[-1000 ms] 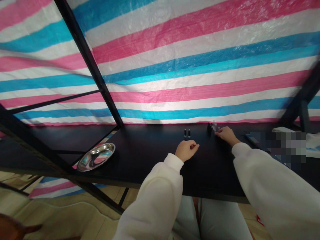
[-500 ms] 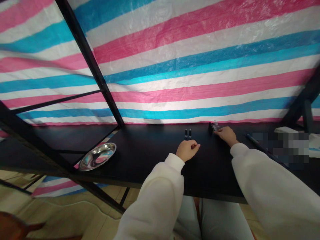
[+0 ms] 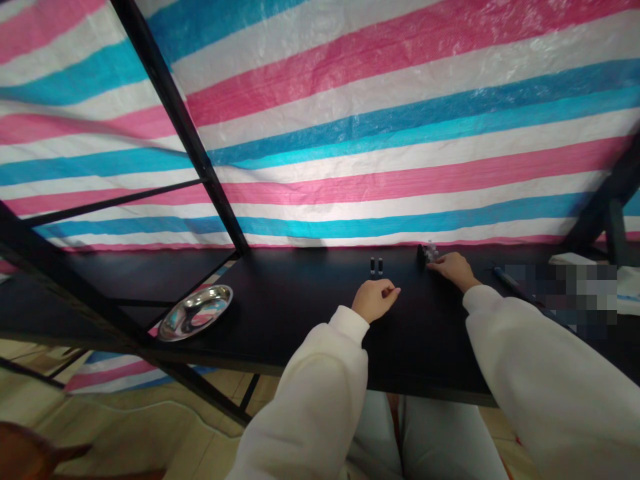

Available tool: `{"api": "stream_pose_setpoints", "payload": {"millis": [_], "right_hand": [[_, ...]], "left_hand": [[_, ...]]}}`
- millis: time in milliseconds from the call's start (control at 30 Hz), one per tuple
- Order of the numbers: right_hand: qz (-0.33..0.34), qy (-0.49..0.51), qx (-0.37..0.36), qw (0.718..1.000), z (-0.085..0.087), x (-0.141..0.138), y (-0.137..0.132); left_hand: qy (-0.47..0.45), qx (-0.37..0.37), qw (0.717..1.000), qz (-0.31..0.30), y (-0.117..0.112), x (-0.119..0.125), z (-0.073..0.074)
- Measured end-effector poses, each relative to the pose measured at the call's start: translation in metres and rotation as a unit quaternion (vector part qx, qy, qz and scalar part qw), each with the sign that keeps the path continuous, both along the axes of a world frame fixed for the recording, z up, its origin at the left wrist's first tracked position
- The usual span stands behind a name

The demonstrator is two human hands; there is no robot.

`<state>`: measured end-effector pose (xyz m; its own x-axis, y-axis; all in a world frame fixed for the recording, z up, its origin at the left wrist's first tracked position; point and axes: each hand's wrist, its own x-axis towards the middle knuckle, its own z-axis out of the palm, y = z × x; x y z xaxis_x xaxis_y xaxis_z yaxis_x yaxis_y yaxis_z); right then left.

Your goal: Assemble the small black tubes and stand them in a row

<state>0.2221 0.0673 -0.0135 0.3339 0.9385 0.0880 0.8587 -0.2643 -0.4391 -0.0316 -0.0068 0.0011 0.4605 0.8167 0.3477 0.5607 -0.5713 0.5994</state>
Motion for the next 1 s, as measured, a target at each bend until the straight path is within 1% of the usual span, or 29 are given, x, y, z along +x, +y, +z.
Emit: {"api": "stream_pose_setpoints", "payload": {"millis": [100,167,333,400,467,533,667,733,767,833,900,1000], "right_hand": [[0.018,-0.006,-0.010,1.000,0.001,0.004,0.002],[0.026,-0.014,-0.030,0.999,0.003,0.007,0.002],[0.063,-0.052,-0.086,0.993,0.014,0.013,-0.003],[0.084,-0.061,-0.121,0.987,0.021,0.010,-0.007],[0.111,-0.058,-0.161,0.979,0.026,0.002,-0.012],[0.143,-0.040,-0.180,0.972,0.030,-0.011,-0.016],[0.230,0.007,-0.158,0.960,0.026,-0.044,-0.017],[0.260,0.002,-0.118,0.958,0.020,-0.061,-0.013],[0.274,-0.006,-0.085,0.958,0.017,-0.069,-0.011],[0.277,-0.010,-0.035,0.960,0.012,-0.083,-0.005],[0.279,-0.005,-0.010,0.960,0.009,-0.095,0.000],[0.270,0.011,0.005,0.963,0.006,-0.107,0.005]], "left_hand": [[-0.002,-0.006,1.000,0.003,0.000,0.000,0.000],[-0.002,-0.007,1.000,0.003,0.000,0.000,0.000],[0.001,0.004,1.000,0.003,0.001,0.001,-0.001],[0.003,0.010,1.000,0.007,0.001,0.001,-0.001],[0.008,0.014,1.000,0.023,0.000,0.000,0.001],[0.014,0.016,0.998,0.067,0.000,0.000,0.002],[0.006,0.006,0.981,0.195,0.002,-0.001,0.004],[0.000,-0.007,0.972,0.235,0.004,-0.002,0.004],[-0.001,-0.013,0.969,0.245,0.004,-0.003,0.004],[0.000,-0.023,0.967,0.254,0.005,-0.003,0.004],[0.000,-0.029,0.966,0.256,0.005,-0.003,0.004],[0.000,-0.037,0.965,0.261,0.005,-0.004,0.004]]}}
